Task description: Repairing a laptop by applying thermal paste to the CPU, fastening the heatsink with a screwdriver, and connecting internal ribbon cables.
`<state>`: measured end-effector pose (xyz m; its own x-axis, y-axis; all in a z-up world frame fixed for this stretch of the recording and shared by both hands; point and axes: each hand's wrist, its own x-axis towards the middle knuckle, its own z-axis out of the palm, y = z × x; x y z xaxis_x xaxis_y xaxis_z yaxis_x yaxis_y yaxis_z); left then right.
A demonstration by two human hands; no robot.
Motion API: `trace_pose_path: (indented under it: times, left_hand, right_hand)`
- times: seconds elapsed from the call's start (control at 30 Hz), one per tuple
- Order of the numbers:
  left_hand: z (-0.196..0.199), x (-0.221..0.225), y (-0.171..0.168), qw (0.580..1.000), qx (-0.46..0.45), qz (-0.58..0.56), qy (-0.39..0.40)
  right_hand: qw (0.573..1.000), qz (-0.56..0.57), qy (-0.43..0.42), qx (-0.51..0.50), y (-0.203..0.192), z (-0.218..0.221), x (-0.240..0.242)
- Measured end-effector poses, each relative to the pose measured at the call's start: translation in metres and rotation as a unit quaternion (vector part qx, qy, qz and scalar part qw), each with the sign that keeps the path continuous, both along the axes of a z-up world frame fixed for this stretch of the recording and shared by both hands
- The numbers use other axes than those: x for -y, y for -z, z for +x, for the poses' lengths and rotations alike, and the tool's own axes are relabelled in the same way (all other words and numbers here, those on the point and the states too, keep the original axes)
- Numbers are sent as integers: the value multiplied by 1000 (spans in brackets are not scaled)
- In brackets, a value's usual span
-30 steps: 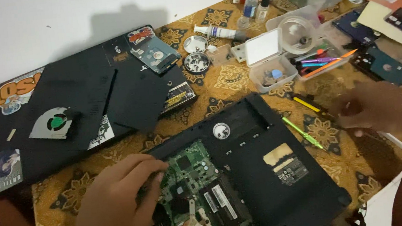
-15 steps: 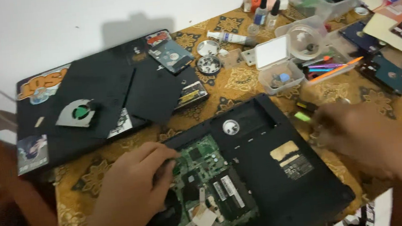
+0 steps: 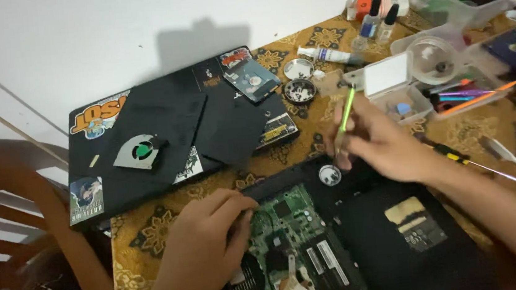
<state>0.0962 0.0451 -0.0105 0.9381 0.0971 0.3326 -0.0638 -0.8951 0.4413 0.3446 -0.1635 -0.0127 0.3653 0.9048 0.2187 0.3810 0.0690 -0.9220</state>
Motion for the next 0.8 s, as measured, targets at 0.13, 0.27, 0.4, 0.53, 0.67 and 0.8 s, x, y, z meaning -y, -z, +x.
trace_pose_path:
  times: [0.13, 0.27, 0.4, 0.53, 0.67, 0.8]
  left_hand:
    - [1, -4, 2, 1000, 4, 6, -1]
    - [4, -5, 5, 1000, -10, -1, -9]
    - [5, 0, 9, 1000, -6, -9, 14]
    - [7, 5, 12, 1000, -1, -11, 28]
    - [4, 0, 18, 999, -28, 1, 25]
    - [3, 1, 15, 1000, -11, 1, 7]
  right_hand:
    - [998, 41, 45, -19, 18, -7, 5]
    - [991, -30, 92, 90, 10, -11, 5]
    - [991, -38, 121, 46, 5, -15, 4]
    - [990, -29, 103, 90, 7, -13, 5]
    - [983, -81, 124, 110, 11, -10, 6]
    - [985, -68, 97, 122, 14, -9, 6]
